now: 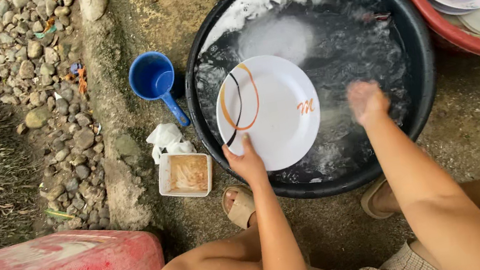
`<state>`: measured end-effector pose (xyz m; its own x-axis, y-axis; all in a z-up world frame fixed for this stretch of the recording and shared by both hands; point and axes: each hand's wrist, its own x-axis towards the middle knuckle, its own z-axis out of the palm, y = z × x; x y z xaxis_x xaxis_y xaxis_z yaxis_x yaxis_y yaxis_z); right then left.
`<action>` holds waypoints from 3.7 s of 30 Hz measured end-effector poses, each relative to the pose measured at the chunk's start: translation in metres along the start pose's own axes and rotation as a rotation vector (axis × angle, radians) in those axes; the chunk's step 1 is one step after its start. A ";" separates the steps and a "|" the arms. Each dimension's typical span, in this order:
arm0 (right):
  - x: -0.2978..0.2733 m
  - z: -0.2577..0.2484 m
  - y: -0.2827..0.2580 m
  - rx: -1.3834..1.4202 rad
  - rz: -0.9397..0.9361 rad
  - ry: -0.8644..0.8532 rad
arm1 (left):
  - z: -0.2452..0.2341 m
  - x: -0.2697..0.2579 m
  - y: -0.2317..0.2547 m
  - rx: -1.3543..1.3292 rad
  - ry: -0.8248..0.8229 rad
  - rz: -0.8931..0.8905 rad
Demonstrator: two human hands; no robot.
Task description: The person washes plates and cups in a basin of soapy water by hand, scrubbing them and then moving them into a second basin.
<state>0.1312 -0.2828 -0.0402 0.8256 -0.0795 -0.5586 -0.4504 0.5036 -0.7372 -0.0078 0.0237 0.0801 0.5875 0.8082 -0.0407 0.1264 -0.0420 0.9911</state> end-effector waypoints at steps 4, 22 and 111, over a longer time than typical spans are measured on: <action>-0.020 0.056 0.014 0.595 0.154 -0.709 | 0.013 -0.009 -0.007 0.122 -0.044 -0.060; -0.082 0.185 -0.009 -1.295 -1.193 -0.080 | 0.038 -0.046 0.035 0.205 -0.164 -0.107; -0.148 0.066 -0.251 -1.081 -1.130 0.101 | 0.183 0.007 -0.058 0.229 -0.841 -0.467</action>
<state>0.1443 -0.3406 0.2531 0.8859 -0.0529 0.4609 0.3046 -0.6829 -0.6639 0.1350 -0.0752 -0.0014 0.8047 0.0951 -0.5860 0.5894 -0.0093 0.8078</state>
